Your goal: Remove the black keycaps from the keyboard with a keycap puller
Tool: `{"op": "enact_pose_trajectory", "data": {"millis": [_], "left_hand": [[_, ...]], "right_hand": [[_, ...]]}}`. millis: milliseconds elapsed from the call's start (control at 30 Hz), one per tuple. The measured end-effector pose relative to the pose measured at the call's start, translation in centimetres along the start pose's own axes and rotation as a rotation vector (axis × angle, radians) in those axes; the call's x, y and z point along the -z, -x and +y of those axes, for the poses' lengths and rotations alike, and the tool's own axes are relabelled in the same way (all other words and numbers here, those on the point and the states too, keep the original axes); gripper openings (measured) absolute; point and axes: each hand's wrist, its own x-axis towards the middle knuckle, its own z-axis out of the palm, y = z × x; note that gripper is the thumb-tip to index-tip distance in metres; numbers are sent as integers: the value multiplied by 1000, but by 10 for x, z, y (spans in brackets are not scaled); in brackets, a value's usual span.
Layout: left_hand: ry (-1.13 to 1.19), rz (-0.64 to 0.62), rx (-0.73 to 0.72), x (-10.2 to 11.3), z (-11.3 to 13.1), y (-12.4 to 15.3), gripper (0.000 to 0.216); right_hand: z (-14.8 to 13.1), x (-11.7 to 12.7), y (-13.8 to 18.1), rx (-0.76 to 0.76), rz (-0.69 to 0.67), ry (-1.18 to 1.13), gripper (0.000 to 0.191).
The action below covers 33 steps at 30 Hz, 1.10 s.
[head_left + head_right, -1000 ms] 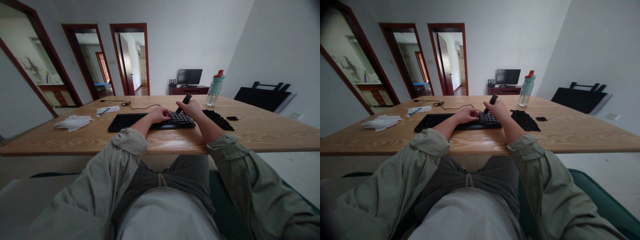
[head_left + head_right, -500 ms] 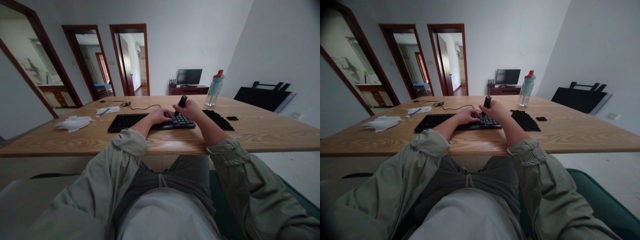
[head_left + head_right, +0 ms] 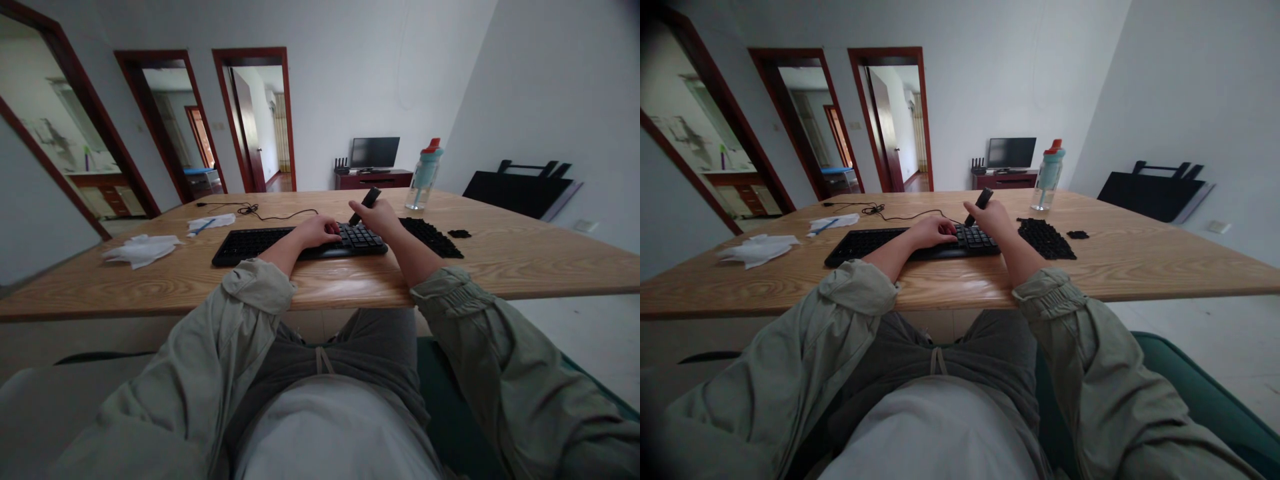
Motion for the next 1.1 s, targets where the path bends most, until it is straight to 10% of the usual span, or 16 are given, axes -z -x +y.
{"op": "enact_pose_trajectory", "data": {"millis": [467, 800, 1100], "left_hand": [[-70, 34, -40, -4, 9, 2, 26], [-145, 71, -51, -13, 7, -7, 37], [116, 134, -101, -20, 8, -20, 35]], "right_hand": [[-6, 15, 13, 436, -206, 25, 34], [-8, -6, -5, 89, -164, -229, 12], [-5, -20, -14, 204, -109, -300, 11]]}}
